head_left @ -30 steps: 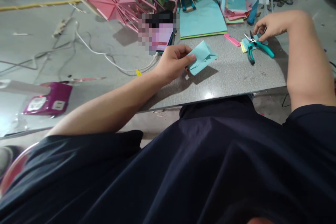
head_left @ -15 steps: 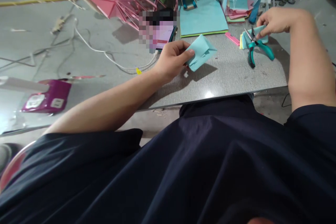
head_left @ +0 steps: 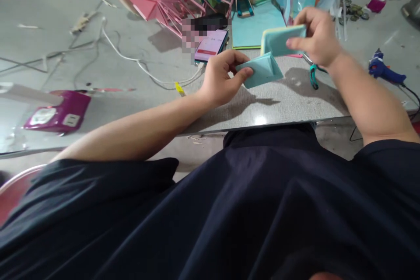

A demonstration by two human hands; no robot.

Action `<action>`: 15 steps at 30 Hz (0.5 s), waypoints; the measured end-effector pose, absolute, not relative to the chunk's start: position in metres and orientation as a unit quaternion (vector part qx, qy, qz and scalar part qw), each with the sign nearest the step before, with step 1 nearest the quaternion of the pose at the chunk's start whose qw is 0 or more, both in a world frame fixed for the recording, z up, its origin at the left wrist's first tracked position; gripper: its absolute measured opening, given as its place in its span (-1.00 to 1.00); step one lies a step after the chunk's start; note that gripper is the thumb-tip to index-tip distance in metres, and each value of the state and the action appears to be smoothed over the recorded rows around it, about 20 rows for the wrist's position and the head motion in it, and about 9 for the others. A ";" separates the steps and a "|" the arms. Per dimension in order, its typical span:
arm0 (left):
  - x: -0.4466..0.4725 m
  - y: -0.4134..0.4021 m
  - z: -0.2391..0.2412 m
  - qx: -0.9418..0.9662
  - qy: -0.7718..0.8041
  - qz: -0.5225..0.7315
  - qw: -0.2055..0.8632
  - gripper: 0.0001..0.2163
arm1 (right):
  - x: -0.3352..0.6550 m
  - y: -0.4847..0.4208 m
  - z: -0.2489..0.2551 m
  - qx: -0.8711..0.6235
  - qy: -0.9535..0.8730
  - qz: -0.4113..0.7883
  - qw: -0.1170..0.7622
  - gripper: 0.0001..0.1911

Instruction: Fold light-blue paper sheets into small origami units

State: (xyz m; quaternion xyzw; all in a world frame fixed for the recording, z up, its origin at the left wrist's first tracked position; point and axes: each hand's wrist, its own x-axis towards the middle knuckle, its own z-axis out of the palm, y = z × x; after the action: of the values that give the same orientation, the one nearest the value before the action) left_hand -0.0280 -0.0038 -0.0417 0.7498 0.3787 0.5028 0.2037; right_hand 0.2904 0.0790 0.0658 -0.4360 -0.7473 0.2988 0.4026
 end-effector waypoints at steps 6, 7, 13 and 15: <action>-0.044 0.012 -0.049 0.769 0.394 0.488 0.123 -0.51 | 0.256 0.054 0.014 -0.323 -0.776 0.436 0.320 -0.31; -0.046 0.016 -0.052 0.770 0.398 0.484 0.120 -0.49 | 0.254 0.054 0.009 -0.326 -0.773 0.443 0.315 -0.31; -0.036 0.015 -0.061 0.775 0.401 0.430 0.234 -0.38 | 0.255 0.063 -0.006 -0.332 -0.769 0.462 0.291 -0.39; -0.031 0.009 -0.058 0.779 0.406 0.424 0.223 -0.38 | 0.258 0.065 -0.006 -0.327 -0.775 0.462 0.280 -0.43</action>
State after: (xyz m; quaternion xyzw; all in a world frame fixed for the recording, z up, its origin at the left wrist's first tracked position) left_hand -0.0311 0.0091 -0.0584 0.7785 0.4056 0.4238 0.2232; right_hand 0.2584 0.0653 -0.0064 -0.3269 -0.7752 0.4621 0.2804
